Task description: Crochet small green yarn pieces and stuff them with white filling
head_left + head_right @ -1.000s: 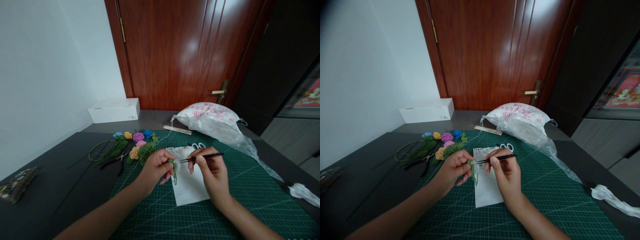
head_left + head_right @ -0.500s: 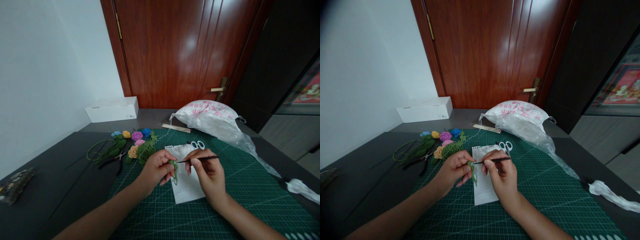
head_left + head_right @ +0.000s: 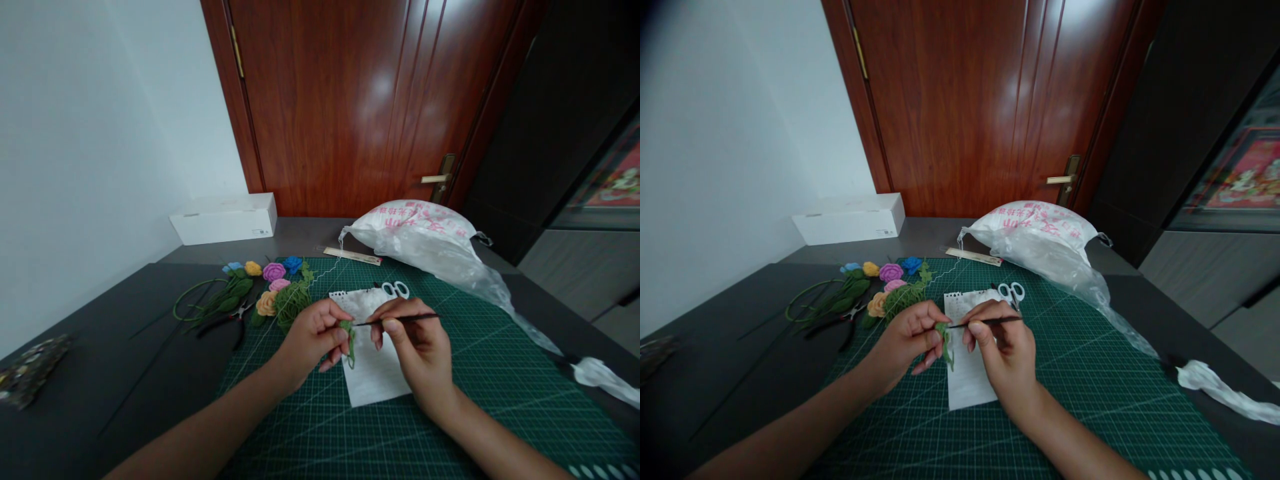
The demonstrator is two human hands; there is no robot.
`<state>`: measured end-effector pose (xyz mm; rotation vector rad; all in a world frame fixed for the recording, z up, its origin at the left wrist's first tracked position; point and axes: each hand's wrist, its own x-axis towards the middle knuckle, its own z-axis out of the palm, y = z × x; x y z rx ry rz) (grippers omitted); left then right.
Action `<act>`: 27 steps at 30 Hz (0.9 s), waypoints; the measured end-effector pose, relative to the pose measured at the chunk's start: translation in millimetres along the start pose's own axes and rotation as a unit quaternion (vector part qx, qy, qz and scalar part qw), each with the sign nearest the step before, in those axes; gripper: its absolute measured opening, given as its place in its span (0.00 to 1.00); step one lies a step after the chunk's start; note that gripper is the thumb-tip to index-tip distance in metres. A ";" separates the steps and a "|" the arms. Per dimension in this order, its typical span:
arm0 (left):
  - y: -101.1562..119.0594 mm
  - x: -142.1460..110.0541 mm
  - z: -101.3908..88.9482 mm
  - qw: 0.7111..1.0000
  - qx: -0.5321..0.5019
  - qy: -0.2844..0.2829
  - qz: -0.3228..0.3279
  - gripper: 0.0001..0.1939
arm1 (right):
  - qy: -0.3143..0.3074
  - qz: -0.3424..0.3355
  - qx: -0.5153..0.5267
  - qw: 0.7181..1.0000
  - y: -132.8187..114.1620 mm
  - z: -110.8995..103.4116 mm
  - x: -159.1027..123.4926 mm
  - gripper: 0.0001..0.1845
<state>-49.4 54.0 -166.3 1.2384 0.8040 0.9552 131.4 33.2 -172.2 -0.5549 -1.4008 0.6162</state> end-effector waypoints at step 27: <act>-2.9 1.4 -1.8 1.000 -0.006 -0.003 0.002 0.11 | 0.001 0.005 0.009 1.000 2.4 -0.2 -1.7 0.04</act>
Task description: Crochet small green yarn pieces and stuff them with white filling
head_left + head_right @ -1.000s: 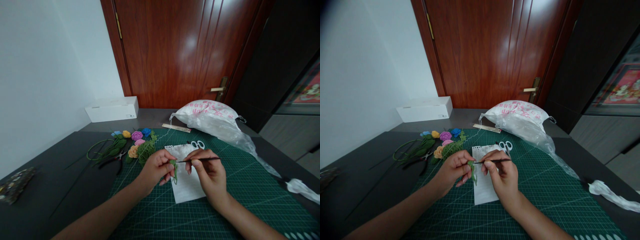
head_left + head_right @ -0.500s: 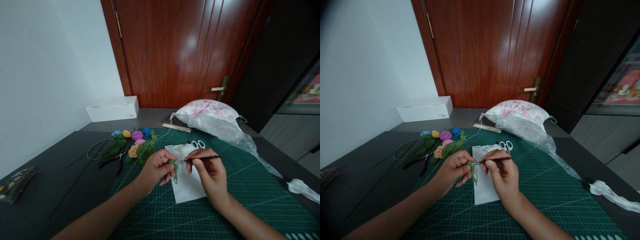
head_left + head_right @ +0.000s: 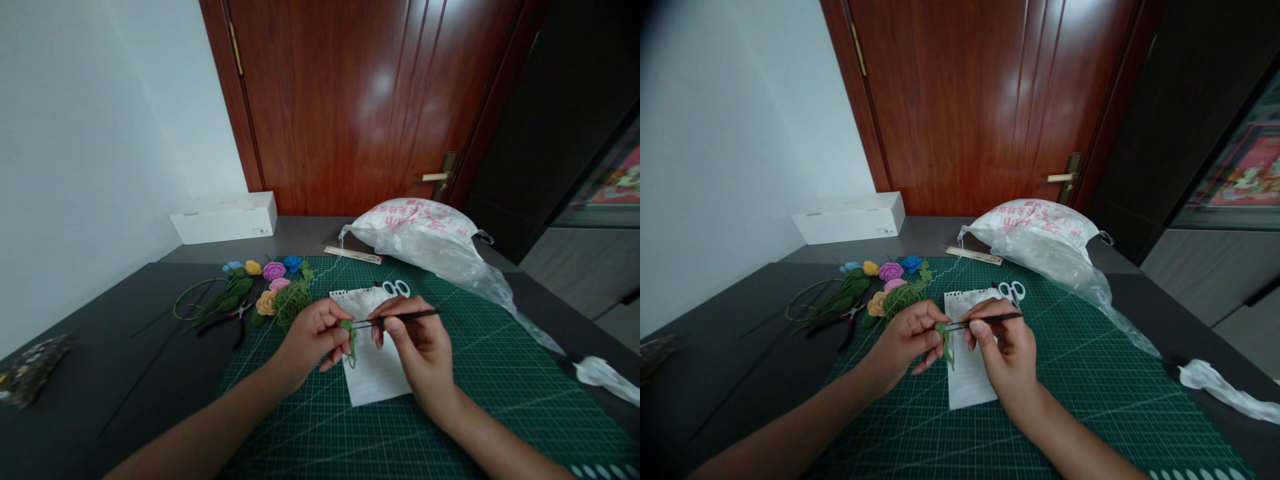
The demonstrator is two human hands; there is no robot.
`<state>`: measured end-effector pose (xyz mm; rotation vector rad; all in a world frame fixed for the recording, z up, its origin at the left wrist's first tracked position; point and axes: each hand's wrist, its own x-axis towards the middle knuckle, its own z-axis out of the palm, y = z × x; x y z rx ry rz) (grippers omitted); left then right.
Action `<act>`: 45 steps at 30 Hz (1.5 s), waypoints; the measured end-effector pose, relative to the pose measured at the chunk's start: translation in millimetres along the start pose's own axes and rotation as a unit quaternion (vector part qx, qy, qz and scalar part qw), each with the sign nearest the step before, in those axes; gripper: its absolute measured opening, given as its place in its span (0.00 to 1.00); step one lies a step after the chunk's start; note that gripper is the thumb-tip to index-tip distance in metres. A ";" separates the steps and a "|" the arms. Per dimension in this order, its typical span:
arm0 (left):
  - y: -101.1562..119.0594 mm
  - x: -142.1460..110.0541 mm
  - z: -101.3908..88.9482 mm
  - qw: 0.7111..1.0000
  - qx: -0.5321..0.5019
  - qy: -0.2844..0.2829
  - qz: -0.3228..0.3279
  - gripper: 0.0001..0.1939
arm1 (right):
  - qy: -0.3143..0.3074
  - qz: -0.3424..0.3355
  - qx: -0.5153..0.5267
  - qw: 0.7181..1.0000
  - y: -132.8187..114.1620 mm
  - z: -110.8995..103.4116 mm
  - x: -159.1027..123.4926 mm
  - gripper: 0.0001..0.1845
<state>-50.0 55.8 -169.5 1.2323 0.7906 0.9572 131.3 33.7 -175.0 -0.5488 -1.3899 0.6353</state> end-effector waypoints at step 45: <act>6.5 -1.3 2.8 0.999 -0.021 0.008 0.027 0.12 | -0.011 -0.028 -0.036 0.999 6.0 -2.3 1.9 0.04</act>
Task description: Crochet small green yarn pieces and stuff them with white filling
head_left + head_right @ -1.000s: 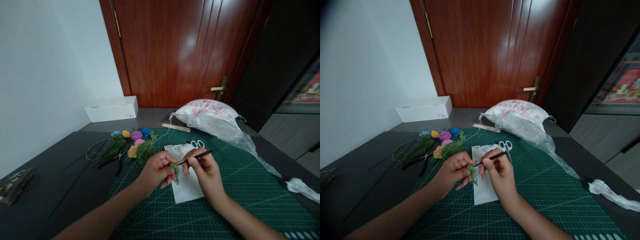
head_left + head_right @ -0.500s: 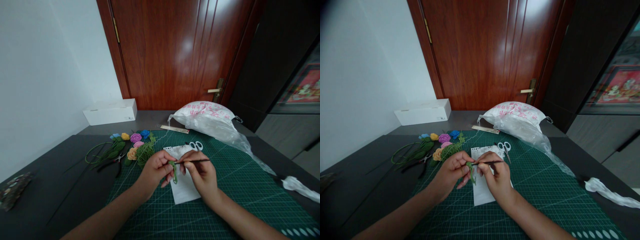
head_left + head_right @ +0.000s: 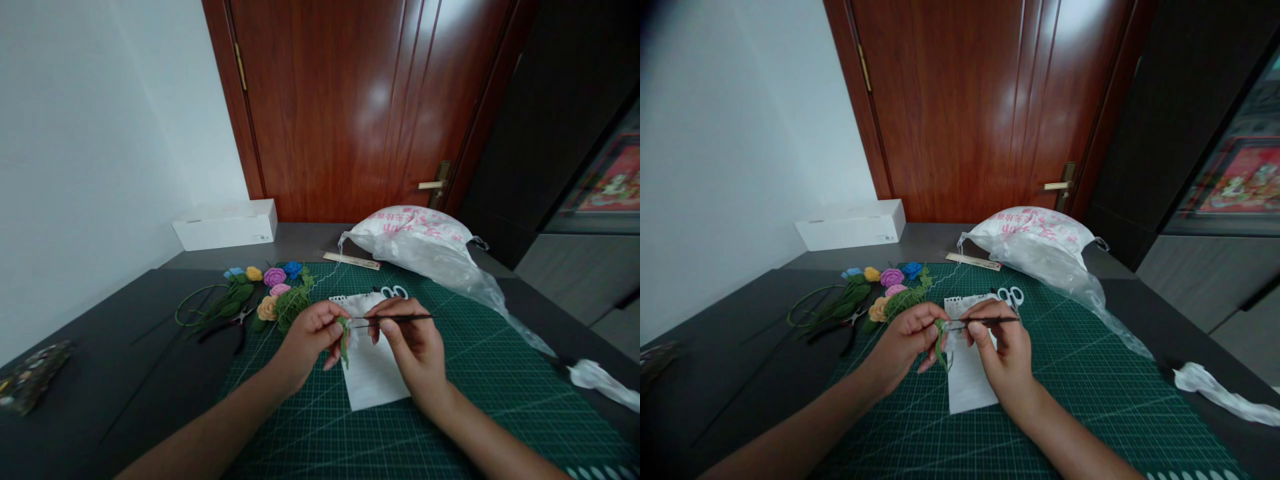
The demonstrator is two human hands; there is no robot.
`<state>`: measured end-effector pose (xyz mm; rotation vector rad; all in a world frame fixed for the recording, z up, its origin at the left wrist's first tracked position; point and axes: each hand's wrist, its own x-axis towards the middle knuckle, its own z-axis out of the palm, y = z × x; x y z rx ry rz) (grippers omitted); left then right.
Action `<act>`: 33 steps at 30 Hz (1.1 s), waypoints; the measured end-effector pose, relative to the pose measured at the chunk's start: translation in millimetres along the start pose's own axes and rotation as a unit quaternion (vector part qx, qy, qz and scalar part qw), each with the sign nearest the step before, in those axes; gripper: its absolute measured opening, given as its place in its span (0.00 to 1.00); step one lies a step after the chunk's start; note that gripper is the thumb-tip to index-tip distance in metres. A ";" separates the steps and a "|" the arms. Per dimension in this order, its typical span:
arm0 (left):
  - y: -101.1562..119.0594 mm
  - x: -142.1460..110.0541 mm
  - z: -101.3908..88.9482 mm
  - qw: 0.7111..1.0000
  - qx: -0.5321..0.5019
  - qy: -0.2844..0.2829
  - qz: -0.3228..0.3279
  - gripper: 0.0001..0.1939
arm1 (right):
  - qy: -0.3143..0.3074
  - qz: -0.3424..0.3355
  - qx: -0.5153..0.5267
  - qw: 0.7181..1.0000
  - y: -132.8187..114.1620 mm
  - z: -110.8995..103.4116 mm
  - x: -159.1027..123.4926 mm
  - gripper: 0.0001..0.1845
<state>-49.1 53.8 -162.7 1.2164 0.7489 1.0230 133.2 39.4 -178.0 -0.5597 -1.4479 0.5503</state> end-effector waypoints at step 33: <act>-7.8 -1.9 1.0 1.000 0.010 0.000 0.009 0.13 | 0.047 0.048 -0.016 0.998 -9.6 6.8 -1.5 0.06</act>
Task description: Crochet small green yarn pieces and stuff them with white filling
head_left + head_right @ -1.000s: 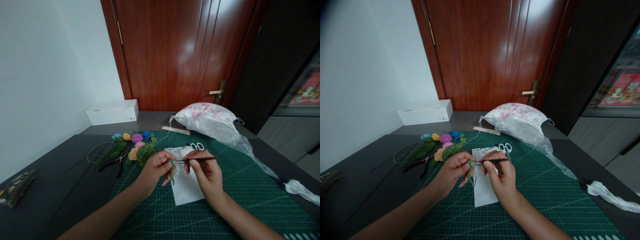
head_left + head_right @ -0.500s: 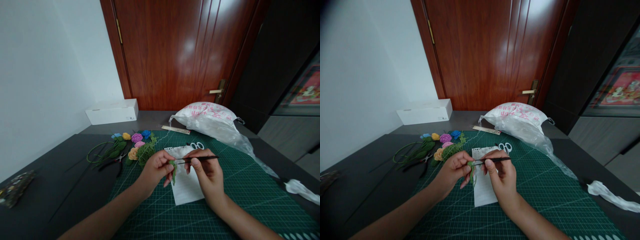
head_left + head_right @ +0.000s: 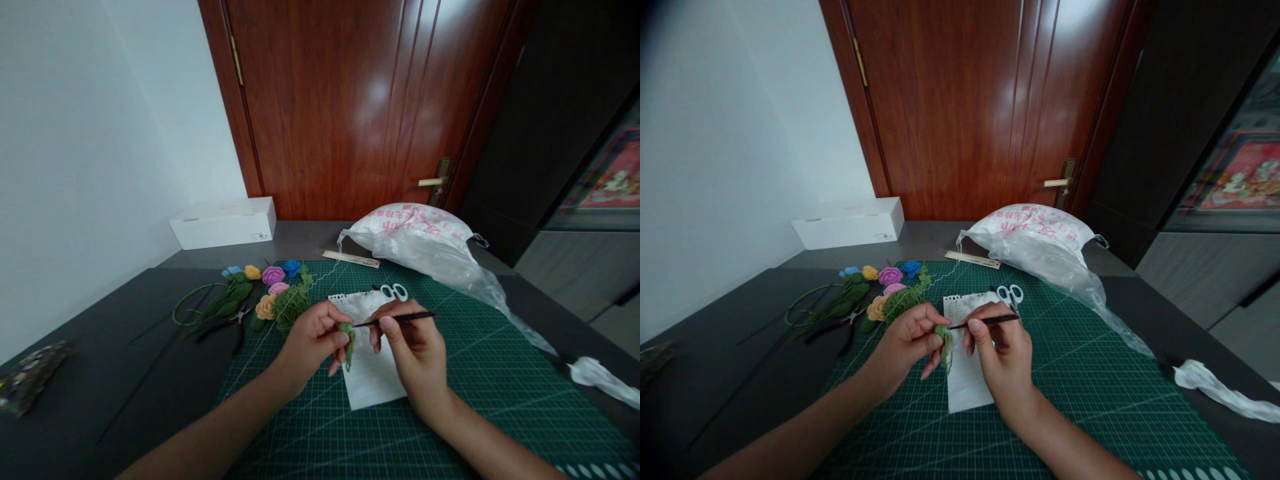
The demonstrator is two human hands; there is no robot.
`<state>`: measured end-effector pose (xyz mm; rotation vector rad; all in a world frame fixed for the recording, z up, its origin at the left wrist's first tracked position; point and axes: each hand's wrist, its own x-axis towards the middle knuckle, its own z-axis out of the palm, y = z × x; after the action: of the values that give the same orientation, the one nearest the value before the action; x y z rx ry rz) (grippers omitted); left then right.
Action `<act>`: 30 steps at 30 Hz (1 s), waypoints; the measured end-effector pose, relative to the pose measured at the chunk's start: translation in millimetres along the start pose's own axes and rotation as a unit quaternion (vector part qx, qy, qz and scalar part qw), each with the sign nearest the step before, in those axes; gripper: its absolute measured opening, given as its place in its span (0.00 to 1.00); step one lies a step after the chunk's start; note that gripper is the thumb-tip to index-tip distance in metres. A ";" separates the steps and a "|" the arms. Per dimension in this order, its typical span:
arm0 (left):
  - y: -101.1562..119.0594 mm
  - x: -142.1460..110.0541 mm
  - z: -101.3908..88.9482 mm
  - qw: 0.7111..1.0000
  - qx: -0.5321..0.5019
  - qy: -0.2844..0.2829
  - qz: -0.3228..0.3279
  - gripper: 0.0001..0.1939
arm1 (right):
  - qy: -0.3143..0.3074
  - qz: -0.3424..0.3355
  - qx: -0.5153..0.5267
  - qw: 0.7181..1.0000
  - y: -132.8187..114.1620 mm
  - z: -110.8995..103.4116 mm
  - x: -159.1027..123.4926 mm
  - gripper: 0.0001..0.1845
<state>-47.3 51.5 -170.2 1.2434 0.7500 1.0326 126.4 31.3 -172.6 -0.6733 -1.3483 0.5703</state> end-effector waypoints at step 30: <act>5.3 2.0 3.6 0.998 0.035 -0.024 0.048 0.12 | -0.028 0.016 0.065 0.997 7.1 10.4 -4.8 0.05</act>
<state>-44.4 51.9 -164.1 1.3706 0.7003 1.0594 115.6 33.8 -180.1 -0.5775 -1.3417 0.7019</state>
